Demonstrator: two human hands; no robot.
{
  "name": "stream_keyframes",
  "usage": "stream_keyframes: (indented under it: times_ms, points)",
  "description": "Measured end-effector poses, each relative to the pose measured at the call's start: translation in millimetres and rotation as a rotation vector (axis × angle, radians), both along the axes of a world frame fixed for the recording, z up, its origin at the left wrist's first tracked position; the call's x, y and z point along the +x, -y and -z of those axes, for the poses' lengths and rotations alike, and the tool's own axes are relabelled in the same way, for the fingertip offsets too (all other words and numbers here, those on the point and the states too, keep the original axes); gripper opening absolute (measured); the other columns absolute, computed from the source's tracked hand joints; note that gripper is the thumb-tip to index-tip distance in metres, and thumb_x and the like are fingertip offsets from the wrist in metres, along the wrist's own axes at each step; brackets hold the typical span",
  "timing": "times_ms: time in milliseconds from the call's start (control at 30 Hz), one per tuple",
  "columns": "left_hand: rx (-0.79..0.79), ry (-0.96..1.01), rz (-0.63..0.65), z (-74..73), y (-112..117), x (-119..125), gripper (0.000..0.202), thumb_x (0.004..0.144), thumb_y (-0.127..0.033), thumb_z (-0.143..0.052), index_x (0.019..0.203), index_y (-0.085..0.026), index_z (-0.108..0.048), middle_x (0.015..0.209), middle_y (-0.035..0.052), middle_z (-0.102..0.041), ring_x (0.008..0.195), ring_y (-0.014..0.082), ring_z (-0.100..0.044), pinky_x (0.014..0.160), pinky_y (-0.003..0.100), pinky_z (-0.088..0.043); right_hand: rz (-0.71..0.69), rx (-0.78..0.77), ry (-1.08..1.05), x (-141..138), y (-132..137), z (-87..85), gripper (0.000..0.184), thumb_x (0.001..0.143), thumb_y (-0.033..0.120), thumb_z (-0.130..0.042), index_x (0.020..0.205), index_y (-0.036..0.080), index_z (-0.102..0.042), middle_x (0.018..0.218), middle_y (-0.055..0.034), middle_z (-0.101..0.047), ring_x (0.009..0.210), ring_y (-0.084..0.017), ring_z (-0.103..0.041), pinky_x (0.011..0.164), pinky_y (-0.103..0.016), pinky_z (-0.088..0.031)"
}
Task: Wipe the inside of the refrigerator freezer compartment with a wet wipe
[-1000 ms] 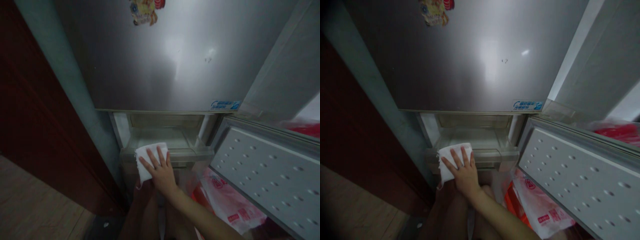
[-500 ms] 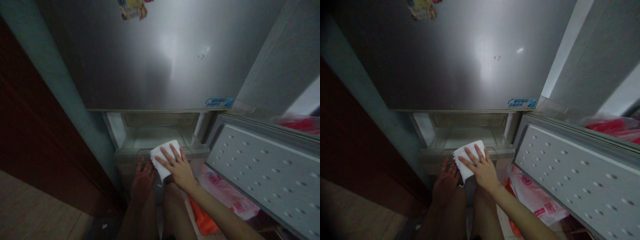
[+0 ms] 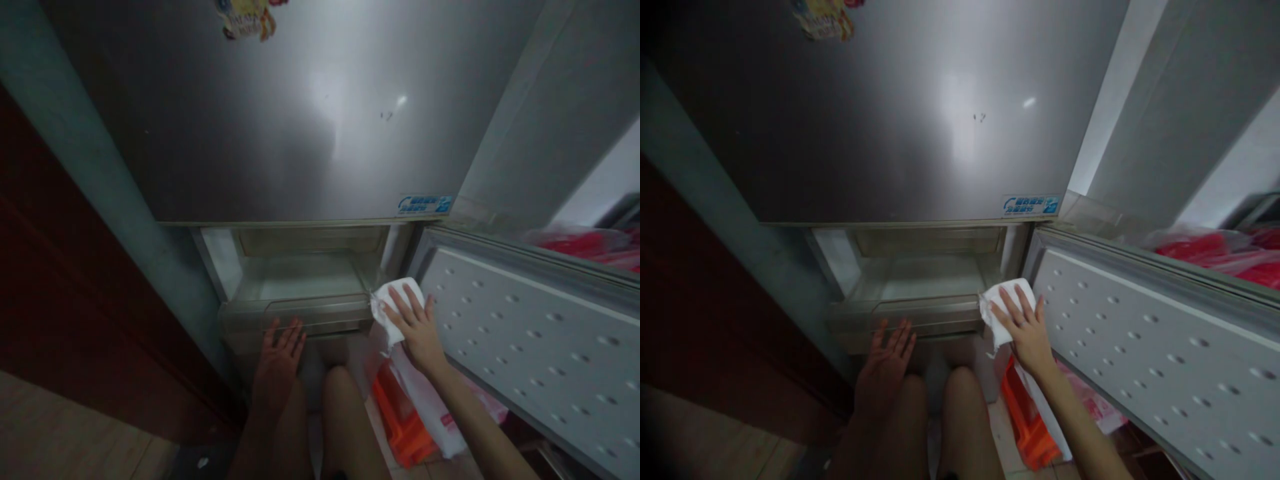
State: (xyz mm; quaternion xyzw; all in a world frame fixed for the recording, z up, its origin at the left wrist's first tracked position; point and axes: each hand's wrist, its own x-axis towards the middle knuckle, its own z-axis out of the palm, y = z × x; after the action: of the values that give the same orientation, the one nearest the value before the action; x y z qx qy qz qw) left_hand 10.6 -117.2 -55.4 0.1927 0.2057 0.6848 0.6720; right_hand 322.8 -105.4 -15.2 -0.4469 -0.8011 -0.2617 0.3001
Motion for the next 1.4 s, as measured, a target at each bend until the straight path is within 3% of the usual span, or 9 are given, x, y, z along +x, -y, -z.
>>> stream_keyframes:
  times_ms: [100,167,267,333,533,867,1033,1233,1400]
  points:
    - [-0.015,0.001,-0.011,-0.4,-0.5,0.1,0.054,0.081,-0.008,-0.039,0.127,-0.033,-0.051,0.121,0.0067,-0.069,0.124,0.0179,-0.058,0.118,0.046,-0.024,-0.052,0.117,-0.225,-7.2,9.4,-5.5,0.058,0.097,0.023,-0.036,0.153,0.029,-0.022,0.159,-0.0078,-0.023,0.145,-0.031,-0.024,0.112,-0.07,-0.016]
    - [-0.019,-0.006,-0.009,-1.6,-0.1,0.0,0.056,0.081,-0.005,-0.037,0.127,-0.035,-0.051,0.123,0.0048,-0.068,0.125,0.0157,-0.057,0.119,0.043,-0.023,0.004,0.185,-0.432,-15.2,14.4,-10.4,0.06,0.096,0.021,-0.038,0.153,0.031,-0.022,0.16,-0.0053,-0.02,0.144,-0.029,-0.028,0.114,-0.062,-0.024]
    - [-0.002,-0.004,0.006,-5.0,1.4,0.0,0.053,0.082,-0.007,-0.038,0.126,-0.033,-0.053,0.123,0.0063,-0.068,0.125,0.0168,-0.057,0.118,0.043,-0.024,0.092,0.132,-0.588,-25.9,12.7,-14.6,0.064,0.096,0.02,-0.036,0.155,0.024,-0.015,0.157,-0.0102,-0.029,0.143,-0.028,-0.03,0.111,-0.054,-0.036]
    - [0.015,-0.001,0.015,-6.9,2.4,-0.1,0.05,0.083,-0.009,-0.039,0.125,-0.031,-0.054,0.123,0.0078,-0.068,0.125,0.0183,-0.057,0.117,0.044,-0.025,0.101,0.071,-0.577,-30.2,5.3,-13.1,0.065,0.095,0.02,-0.034,0.156,0.019,-0.01,0.152,-0.0141,-0.036,0.141,-0.028,-0.035,0.111,-0.054,-0.036]
    - [-0.026,0.016,0.042,-7.8,2.9,-1.2,0.052,0.085,-0.005,-0.035,0.126,-0.032,-0.05,0.122,0.0066,-0.068,0.123,0.0156,-0.059,0.118,0.044,-0.024,0.14,0.022,-0.403,-40.2,-10.9,-1.3,0.057,0.095,0.017,-0.032,0.152,0.022,-0.027,0.148,-0.015,-0.042,0.143,-0.028,-0.03,0.114,-0.062,-0.022]
    - [-0.035,0.022,0.022,-7.9,2.9,0.0,0.051,0.085,-0.006,-0.039,0.128,-0.031,-0.05,0.125,0.0083,-0.067,0.125,0.0174,-0.057,0.116,0.045,-0.027,0.115,-0.039,-0.171,-95.4,0.6,-7.9,0.069,0.092,0.007,-0.029,0.156,0.02,-0.006,0.153,-0.0101,-0.036,0.146,-0.022,-0.022,0.118,-0.051,-0.017]
    - [-0.098,-0.001,0.047,-2.3,-2.4,-5.1,0.04,0.087,-0.012,-0.04,0.121,-0.027,-0.054,0.125,0.01,-0.067,0.126,0.019,-0.056,0.117,0.046,-0.027,0.066,0.018,-0.115,-66.7,-2.3,-3.4,0.063,0.095,0.008,-0.025,0.155,0.02,-0.014,0.15,-0.0103,-0.041,0.145,-0.018,-0.025,0.12,-0.049,-0.009]
    - [-0.051,-0.027,-0.003,-5.9,2.2,-5.3,0.05,0.081,-0.007,-0.043,0.123,-0.03,-0.053,0.125,0.0073,-0.067,0.128,0.016,-0.054,0.117,0.039,-0.027,0.045,0.073,-0.216,-17.0,-6.7,12.7,0.059,0.097,0.013,-0.025,0.155,0.024,-0.018,0.149,-0.013,-0.043,0.145,-0.021,-0.025,0.118,-0.056,-0.011]
    - [-0.094,-0.045,0.01,-3.7,-2.3,-3.8,0.042,0.082,-0.012,-0.043,0.118,-0.03,-0.055,0.12,0.0092,-0.069,0.127,0.0204,-0.056,0.117,0.046,-0.027,0.06,0.202,-0.521,-17.5,14.8,14.1,0.054,0.096,0.024,-0.034,0.15,0.022,-0.032,0.144,-0.0142,-0.045,0.136,-0.029,-0.038,0.11,-0.056,-0.03]
